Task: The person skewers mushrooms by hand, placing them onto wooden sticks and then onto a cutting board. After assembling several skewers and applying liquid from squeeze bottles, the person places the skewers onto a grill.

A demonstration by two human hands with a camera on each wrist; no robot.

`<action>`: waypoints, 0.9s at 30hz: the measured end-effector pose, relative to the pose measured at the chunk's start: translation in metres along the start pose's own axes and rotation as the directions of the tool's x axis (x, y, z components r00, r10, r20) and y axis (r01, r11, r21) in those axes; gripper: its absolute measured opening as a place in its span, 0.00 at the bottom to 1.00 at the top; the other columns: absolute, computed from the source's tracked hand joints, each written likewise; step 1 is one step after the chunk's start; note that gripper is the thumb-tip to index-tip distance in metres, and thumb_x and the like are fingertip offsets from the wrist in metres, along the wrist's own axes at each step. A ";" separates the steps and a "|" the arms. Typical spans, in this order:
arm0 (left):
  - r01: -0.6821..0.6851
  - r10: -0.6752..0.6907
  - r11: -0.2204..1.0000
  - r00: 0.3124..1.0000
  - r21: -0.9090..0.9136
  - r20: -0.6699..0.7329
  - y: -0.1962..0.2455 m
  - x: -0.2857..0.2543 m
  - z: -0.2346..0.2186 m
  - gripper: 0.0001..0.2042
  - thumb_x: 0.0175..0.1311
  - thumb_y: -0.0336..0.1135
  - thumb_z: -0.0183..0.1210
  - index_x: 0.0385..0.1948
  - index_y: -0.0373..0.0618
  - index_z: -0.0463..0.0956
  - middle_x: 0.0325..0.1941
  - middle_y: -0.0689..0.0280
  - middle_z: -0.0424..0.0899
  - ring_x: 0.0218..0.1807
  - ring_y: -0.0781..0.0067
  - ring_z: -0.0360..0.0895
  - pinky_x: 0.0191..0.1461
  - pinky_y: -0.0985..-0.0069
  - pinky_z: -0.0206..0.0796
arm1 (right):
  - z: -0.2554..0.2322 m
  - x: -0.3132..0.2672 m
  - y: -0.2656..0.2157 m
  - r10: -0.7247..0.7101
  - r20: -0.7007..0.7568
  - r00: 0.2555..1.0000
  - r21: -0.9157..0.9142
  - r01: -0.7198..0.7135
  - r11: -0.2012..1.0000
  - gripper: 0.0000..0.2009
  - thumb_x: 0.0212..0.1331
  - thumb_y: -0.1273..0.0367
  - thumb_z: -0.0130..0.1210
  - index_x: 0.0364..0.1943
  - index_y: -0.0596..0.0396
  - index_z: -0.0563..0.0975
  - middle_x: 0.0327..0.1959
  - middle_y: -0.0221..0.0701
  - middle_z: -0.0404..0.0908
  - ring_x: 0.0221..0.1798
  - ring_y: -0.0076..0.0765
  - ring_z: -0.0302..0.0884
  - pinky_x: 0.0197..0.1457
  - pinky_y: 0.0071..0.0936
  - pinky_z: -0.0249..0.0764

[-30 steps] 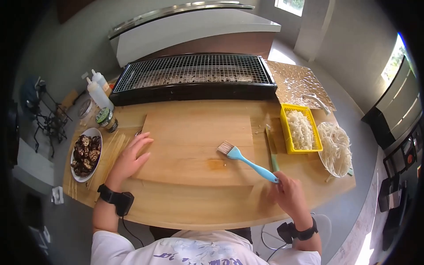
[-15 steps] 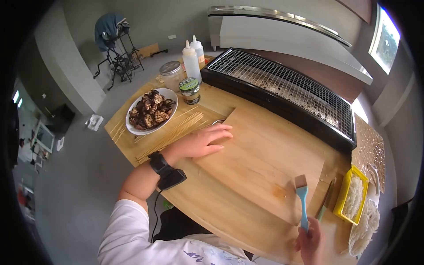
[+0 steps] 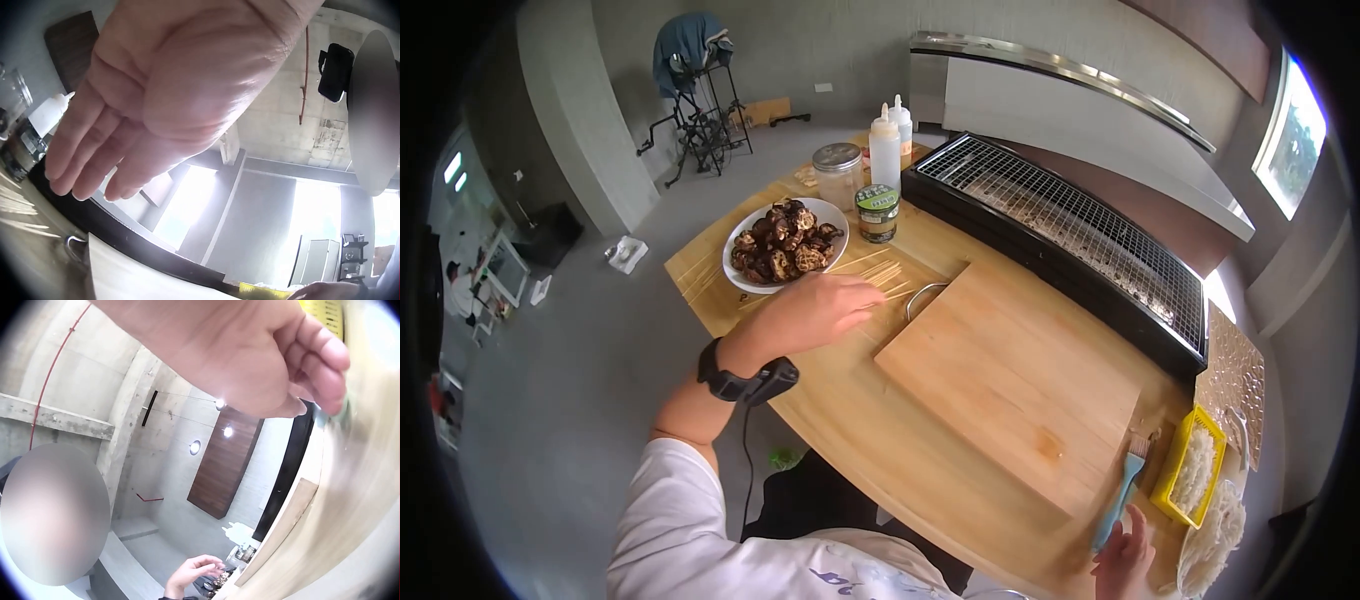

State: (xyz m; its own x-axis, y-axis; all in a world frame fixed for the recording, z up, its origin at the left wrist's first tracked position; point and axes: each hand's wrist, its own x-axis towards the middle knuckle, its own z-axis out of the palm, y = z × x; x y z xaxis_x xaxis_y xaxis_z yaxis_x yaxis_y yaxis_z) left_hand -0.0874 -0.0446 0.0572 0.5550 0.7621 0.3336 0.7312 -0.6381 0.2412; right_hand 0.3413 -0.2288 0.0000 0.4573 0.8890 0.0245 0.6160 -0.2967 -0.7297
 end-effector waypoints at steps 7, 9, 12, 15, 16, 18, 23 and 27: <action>0.236 -0.257 0.919 0.966 0.315 0.027 -0.032 -0.079 0.014 0.08 0.49 0.32 0.58 0.27 0.41 0.69 0.26 0.58 0.76 0.30 0.58 0.77 0.33 0.68 0.70 | -0.001 0.007 -0.015 -0.345 -0.028 0.938 -0.522 0.281 0.806 0.09 0.52 0.71 0.54 0.39 0.54 0.75 0.06 0.29 0.64 0.09 0.25 0.64 0.17 0.25 0.58; 0.288 -0.315 0.906 0.948 0.310 0.039 -0.037 -0.088 0.023 0.08 0.50 0.33 0.58 0.27 0.41 0.68 0.26 0.59 0.75 0.30 0.57 0.77 0.33 0.66 0.70 | 0.005 0.003 -0.046 -0.423 -0.023 0.906 -0.452 0.368 0.813 0.09 0.51 0.72 0.54 0.38 0.55 0.75 0.07 0.29 0.64 0.09 0.25 0.64 0.17 0.24 0.57; 0.329 -0.354 0.862 0.935 0.386 -0.008 -0.040 -0.091 0.028 0.09 0.51 0.34 0.58 0.26 0.43 0.68 0.25 0.59 0.76 0.28 0.60 0.77 0.30 0.68 0.70 | 0.026 -0.011 -0.116 -0.351 0.104 0.931 -0.390 0.362 0.846 0.11 0.46 0.70 0.58 0.37 0.51 0.76 0.12 0.31 0.72 0.15 0.33 0.71 0.23 0.26 0.66; 0.315 -0.318 0.850 0.946 0.422 -0.066 -0.043 -0.091 0.027 0.06 0.50 0.32 0.56 0.25 0.43 0.69 0.25 0.60 0.76 0.26 0.62 0.77 0.28 0.70 0.69 | 0.055 -0.016 -0.174 -0.455 0.330 0.827 -0.248 0.541 0.803 0.10 0.47 0.70 0.58 0.36 0.52 0.77 0.15 0.30 0.76 0.17 0.31 0.76 0.23 0.24 0.69; 0.291 -0.286 0.853 0.955 0.433 -0.078 -0.045 -0.092 0.030 0.04 0.49 0.30 0.55 0.25 0.43 0.69 0.24 0.61 0.75 0.25 0.62 0.77 0.27 0.70 0.69 | 0.065 -0.017 -0.189 -0.521 0.367 0.770 -0.219 0.616 0.757 0.10 0.47 0.69 0.58 0.36 0.52 0.77 0.15 0.29 0.76 0.17 0.31 0.76 0.23 0.24 0.69; 0.253 -0.222 0.863 0.967 0.438 -0.123 -0.043 -0.093 0.025 0.04 0.46 0.25 0.52 0.25 0.44 0.70 0.24 0.61 0.75 0.24 0.67 0.78 0.25 0.75 0.70 | 0.088 -0.014 -0.215 -0.614 0.456 0.644 -0.137 0.733 0.667 0.09 0.49 0.67 0.57 0.35 0.52 0.77 0.15 0.29 0.77 0.18 0.31 0.77 0.24 0.24 0.70; 0.364 -0.282 0.885 0.915 0.289 -0.288 -0.032 -0.100 0.015 0.02 0.47 0.25 0.52 0.21 0.43 0.68 0.21 0.61 0.71 0.24 0.62 0.76 0.25 0.70 0.67 | 0.149 -0.006 -0.255 -0.705 0.561 0.435 -0.017 0.857 0.515 0.10 0.50 0.67 0.55 0.37 0.52 0.76 0.17 0.31 0.78 0.20 0.30 0.78 0.25 0.25 0.72; 0.410 -0.333 0.906 0.846 0.108 -0.415 -0.003 -0.104 0.004 0.06 0.53 0.29 0.55 0.21 0.43 0.67 0.20 0.62 0.71 0.23 0.65 0.76 0.23 0.73 0.66 | 0.182 0.001 -0.251 -0.605 0.695 0.388 0.333 0.572 0.749 0.13 0.52 0.69 0.54 0.43 0.56 0.74 0.19 0.31 0.78 0.21 0.29 0.78 0.25 0.24 0.72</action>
State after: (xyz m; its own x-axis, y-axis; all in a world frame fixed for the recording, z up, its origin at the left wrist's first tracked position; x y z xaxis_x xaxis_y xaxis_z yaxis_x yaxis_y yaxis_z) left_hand -0.1462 -0.1213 0.0183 0.0611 0.8120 0.5804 0.9327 -0.2535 0.2564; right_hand 0.0699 -0.0898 0.0587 -0.6410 0.7672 -0.0238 0.5101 0.4026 -0.7601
